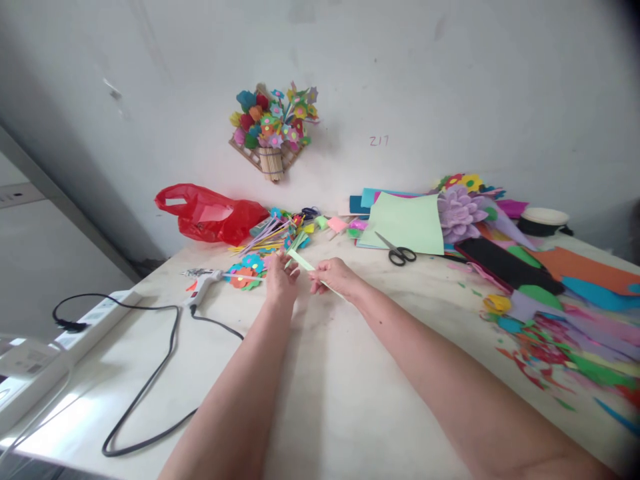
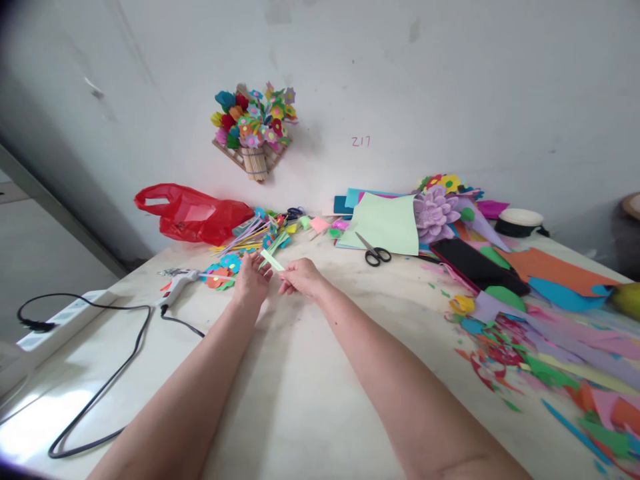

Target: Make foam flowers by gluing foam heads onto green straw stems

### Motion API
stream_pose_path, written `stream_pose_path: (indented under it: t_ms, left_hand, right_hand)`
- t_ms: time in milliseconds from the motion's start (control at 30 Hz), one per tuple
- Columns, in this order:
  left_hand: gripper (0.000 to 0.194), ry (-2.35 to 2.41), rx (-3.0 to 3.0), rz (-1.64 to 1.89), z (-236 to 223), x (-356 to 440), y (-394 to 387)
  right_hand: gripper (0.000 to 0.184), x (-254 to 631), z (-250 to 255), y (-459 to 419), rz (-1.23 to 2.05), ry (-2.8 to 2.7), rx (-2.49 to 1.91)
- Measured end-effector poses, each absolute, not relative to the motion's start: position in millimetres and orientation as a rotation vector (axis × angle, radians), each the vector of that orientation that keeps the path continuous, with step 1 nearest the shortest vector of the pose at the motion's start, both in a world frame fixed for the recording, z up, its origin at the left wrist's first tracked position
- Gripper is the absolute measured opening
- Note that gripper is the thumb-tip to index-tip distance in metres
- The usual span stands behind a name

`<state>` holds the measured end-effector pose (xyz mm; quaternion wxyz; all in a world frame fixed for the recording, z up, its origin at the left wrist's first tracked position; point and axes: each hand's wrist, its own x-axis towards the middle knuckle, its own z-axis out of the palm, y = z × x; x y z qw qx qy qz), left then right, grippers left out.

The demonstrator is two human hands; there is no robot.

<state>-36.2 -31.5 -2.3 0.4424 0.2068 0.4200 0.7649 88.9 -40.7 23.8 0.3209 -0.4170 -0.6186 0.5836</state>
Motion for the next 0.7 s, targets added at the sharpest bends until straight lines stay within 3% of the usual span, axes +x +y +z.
stream_pose_path:
  t_ms: [267,700]
  left_hand:
    - [0.037,1.003,0.921,1.638,-5.3,-17.5,-37.4]
    - [0.035,1.24,0.757,1.863,-6.4,-44.4,-29.0]
  right_hand:
    - [0.02,89.9,19.3,-32.7,1.496,-1.539,-1.111]
    - [0.021,95.5,25.2,-37.8,1.578,-1.688,-1.113]
